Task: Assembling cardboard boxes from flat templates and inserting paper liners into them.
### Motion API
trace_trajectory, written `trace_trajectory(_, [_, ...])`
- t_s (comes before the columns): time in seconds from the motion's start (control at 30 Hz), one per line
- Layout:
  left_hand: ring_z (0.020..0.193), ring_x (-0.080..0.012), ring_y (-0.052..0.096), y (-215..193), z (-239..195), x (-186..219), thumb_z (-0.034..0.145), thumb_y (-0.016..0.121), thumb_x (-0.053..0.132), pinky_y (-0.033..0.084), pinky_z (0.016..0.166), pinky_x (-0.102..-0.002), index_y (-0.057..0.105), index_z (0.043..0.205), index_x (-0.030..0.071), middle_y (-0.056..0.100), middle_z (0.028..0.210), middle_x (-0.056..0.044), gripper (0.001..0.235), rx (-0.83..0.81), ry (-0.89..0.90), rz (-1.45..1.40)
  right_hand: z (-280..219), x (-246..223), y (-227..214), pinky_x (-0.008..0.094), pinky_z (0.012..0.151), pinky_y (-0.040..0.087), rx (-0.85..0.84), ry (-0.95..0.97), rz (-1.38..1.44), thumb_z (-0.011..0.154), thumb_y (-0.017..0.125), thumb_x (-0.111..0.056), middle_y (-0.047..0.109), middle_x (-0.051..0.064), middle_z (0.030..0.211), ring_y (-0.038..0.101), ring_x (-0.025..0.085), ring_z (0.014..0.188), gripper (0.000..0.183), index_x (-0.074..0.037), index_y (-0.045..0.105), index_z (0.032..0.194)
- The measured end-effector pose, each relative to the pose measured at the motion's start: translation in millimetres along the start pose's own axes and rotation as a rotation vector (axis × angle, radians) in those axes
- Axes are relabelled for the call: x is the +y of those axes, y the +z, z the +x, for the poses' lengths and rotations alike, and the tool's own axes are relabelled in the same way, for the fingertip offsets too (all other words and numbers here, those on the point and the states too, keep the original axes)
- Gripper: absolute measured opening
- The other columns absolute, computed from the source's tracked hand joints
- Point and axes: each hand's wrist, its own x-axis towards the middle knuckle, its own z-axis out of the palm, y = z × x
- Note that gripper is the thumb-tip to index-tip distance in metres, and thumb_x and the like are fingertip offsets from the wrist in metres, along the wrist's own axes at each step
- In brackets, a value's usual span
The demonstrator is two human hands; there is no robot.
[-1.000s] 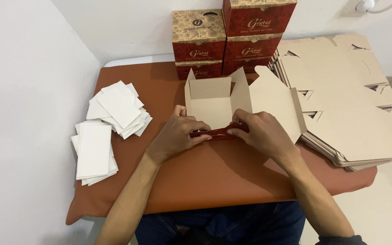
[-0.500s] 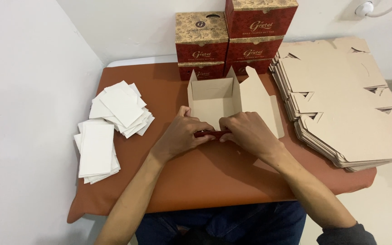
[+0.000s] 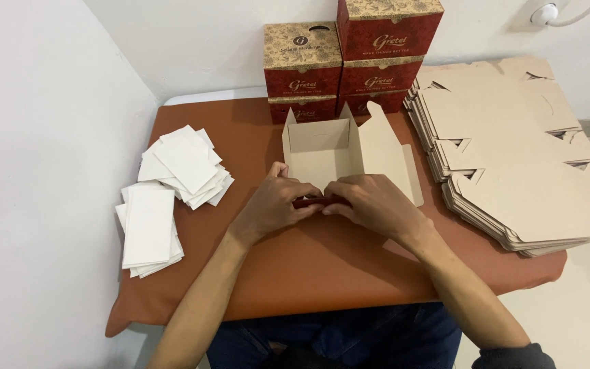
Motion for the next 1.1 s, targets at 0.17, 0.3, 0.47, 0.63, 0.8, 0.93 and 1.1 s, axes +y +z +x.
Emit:
trace_trajectory(0.17, [0.071, -0.0177, 0.073, -3, 0, -1, 0.084, 0.079, 0.02, 0.036, 0.095, -0.037, 0.08, 0.103, 0.015, 0.079, 0.077, -0.006, 0.02, 0.033, 0.012, -0.078, -5, 15, 40, 0.039, 0.101, 0.047, 0.242, -0.107, -0.299, 0.087, 0.088, -0.028, 0.084, 0.002, 0.094, 0.076, 0.02, 0.103, 0.014, -0.018, 0.082, 0.095])
trace_trajectory(0.3, [0.083, -0.0254, 0.076, -11, -1, 1, 0.083, 0.069, 0.011, 0.045, 0.095, -0.041, 0.079, 0.106, 0.011, 0.081, 0.085, -0.007, 0.025, 0.104, 0.012, -0.221, -12, -5, 40, 0.039, 0.087, 0.05, 0.322, -0.01, -0.333, 0.092, 0.083, -0.026, 0.083, 0.002, 0.106, 0.075, 0.021, 0.096, 0.019, -0.021, 0.081, 0.11])
trace_trajectory(0.47, [0.085, -0.0266, 0.077, -6, -4, -4, 0.084, 0.065, 0.007, 0.053, 0.092, -0.04, 0.079, 0.11, 0.009, 0.082, 0.087, -0.006, 0.03, 0.142, 0.005, -0.306, -19, -32, 45, 0.038, 0.074, 0.063, 0.257, 0.183, -0.185, 0.103, 0.067, -0.024, 0.081, 0.004, 0.114, 0.081, 0.022, 0.089, 0.029, -0.023, 0.072, 0.132])
trace_trajectory(0.63, [0.086, -0.0263, 0.077, -15, -1, -1, 0.089, 0.061, 0.006, 0.055, 0.09, -0.039, 0.078, 0.11, 0.007, 0.081, 0.088, -0.006, 0.028, 0.22, -0.004, -0.309, -16, -20, 66, 0.037, 0.071, 0.065, 0.247, 0.173, -0.074, 0.108, 0.063, -0.025, 0.079, 0.003, 0.105, 0.081, 0.024, 0.087, 0.019, -0.023, 0.075, 0.122])
trace_trajectory(0.8, [0.094, -0.0225, 0.074, -20, -1, -5, 0.1, 0.054, 0.015, 0.047, 0.102, -0.036, 0.077, 0.117, 0.011, 0.079, 0.092, -0.001, 0.029, 0.409, -0.024, -0.164, -32, -28, 52, 0.037, 0.076, 0.064, 0.303, 0.132, -0.009, 0.102, 0.073, -0.033, 0.079, 0.006, 0.098, 0.081, 0.027, 0.09, 0.018, -0.019, 0.081, 0.108])
trace_trajectory(0.93, [0.097, -0.019, 0.071, -34, -1, -4, 0.102, 0.053, 0.018, 0.043, 0.103, -0.036, 0.076, 0.119, 0.014, 0.079, 0.094, 0.002, 0.03, 0.456, -0.038, -0.095, -55, -7, 60, 0.037, 0.078, 0.064, 0.303, 0.162, 0.017, 0.104, 0.069, -0.036, 0.08, 0.009, 0.096, 0.081, 0.029, 0.09, 0.026, -0.016, 0.082, 0.094])
trace_trajectory(1.1, [0.101, -0.0219, 0.071, -58, -5, -6, 0.099, 0.062, 0.016, 0.04, 0.103, -0.038, 0.078, 0.12, 0.014, 0.08, 0.099, 0.001, 0.026, 0.378, -0.002, -0.092, -60, -1, -9, 0.041, 0.094, 0.065, -0.022, 0.376, 0.238, 0.109, 0.056, -0.042, 0.079, 0.013, 0.116, 0.079, 0.029, 0.111, 0.037, -0.016, 0.082, 0.112])
